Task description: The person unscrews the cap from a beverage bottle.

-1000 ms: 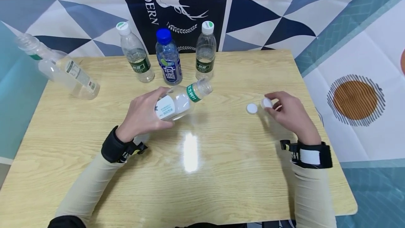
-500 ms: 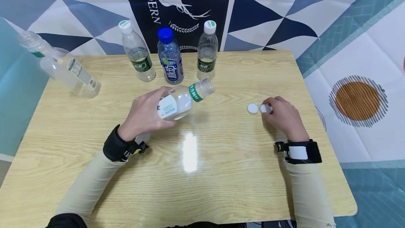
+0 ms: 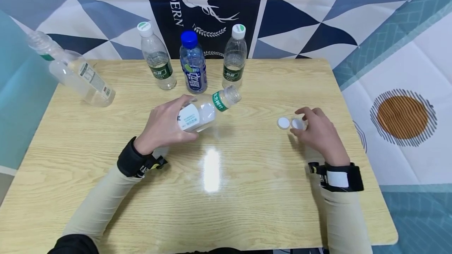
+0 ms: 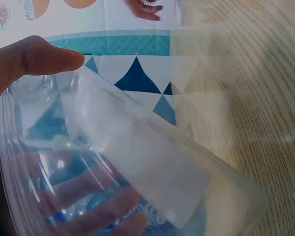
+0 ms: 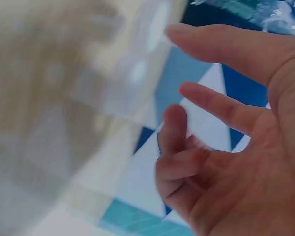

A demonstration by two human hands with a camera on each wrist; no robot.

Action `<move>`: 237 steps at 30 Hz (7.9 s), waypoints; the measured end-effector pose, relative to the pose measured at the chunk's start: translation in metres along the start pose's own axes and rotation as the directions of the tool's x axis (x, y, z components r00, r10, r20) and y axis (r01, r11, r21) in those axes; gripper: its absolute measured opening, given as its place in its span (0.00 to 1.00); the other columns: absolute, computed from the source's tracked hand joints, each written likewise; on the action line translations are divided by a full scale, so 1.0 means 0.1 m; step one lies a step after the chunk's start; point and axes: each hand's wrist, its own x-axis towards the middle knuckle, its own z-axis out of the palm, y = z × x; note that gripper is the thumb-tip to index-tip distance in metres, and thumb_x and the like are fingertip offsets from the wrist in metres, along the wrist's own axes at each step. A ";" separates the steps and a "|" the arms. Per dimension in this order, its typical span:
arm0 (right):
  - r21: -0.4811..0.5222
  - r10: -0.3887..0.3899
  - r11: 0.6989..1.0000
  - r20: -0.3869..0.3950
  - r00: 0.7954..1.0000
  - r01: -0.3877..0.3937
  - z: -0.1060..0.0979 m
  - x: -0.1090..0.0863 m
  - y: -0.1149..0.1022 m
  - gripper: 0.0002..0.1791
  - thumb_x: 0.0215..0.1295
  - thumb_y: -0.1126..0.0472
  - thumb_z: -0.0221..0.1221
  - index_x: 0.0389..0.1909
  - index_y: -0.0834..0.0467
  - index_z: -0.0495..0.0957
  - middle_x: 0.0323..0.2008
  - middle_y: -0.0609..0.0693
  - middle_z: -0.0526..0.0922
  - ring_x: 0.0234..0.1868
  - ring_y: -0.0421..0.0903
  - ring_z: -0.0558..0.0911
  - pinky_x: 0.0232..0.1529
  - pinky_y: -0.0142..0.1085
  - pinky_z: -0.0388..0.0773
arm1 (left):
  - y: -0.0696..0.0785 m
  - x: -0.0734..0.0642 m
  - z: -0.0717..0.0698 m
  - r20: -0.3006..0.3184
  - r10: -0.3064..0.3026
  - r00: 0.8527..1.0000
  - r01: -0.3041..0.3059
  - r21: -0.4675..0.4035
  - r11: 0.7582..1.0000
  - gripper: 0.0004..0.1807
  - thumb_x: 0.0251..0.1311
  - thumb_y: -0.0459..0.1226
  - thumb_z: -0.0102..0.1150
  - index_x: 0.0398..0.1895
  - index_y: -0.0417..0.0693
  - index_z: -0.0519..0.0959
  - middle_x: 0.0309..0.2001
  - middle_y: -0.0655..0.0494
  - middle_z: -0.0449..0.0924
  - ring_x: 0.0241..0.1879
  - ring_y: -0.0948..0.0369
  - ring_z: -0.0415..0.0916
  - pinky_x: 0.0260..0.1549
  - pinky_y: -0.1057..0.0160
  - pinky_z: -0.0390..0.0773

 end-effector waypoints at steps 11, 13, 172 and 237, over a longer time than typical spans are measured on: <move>0.048 -0.275 0.959 -0.075 0.959 0.278 -0.01 0.58 -0.94 0.10 0.57 0.60 0.64 0.38 0.59 0.79 0.27 0.48 0.79 0.25 0.42 0.75 0.26 0.38 0.71 | -0.06 -0.01 -0.04 -0.023 -0.021 1.000 0.021 -0.004 1.000 0.47 0.22 0.58 0.70 0.57 0.57 0.71 0.42 0.65 0.76 0.31 0.65 0.69 0.20 0.64 0.68; 0.071 -0.307 0.947 -0.086 0.948 0.313 -0.01 0.67 -1.12 0.08 0.56 0.59 0.64 0.34 0.58 0.79 0.26 0.47 0.79 0.25 0.42 0.74 0.26 0.37 0.70 | -0.07 -0.01 -0.04 -0.024 -0.028 0.999 0.028 -0.007 1.000 0.48 0.23 0.58 0.70 0.58 0.57 0.71 0.42 0.65 0.76 0.31 0.66 0.70 0.21 0.64 0.69; 0.212 -0.489 0.812 -0.261 0.832 0.544 -0.10 0.53 -1.87 0.10 0.58 0.58 0.61 0.40 0.55 0.78 0.26 0.38 0.76 0.24 0.34 0.72 0.23 0.30 0.70 | -0.45 0.19 -0.04 -0.355 -0.170 0.919 0.043 -0.338 0.940 0.36 0.29 0.40 0.71 0.50 0.47 0.74 0.38 0.54 0.80 0.34 0.62 0.76 0.35 0.59 0.75; 0.103 -0.312 0.906 -0.495 0.811 0.411 -0.05 0.48 -1.99 0.29 0.71 0.50 0.47 0.07 0.51 0.58 0.08 0.44 0.56 0.10 0.40 0.57 0.15 0.35 0.52 | 0.23 0.02 0.00 -0.217 0.133 0.967 -0.092 0.189 0.978 0.33 0.30 0.49 0.64 0.47 0.52 0.74 0.30 0.65 0.70 0.19 0.66 0.63 0.09 0.66 0.61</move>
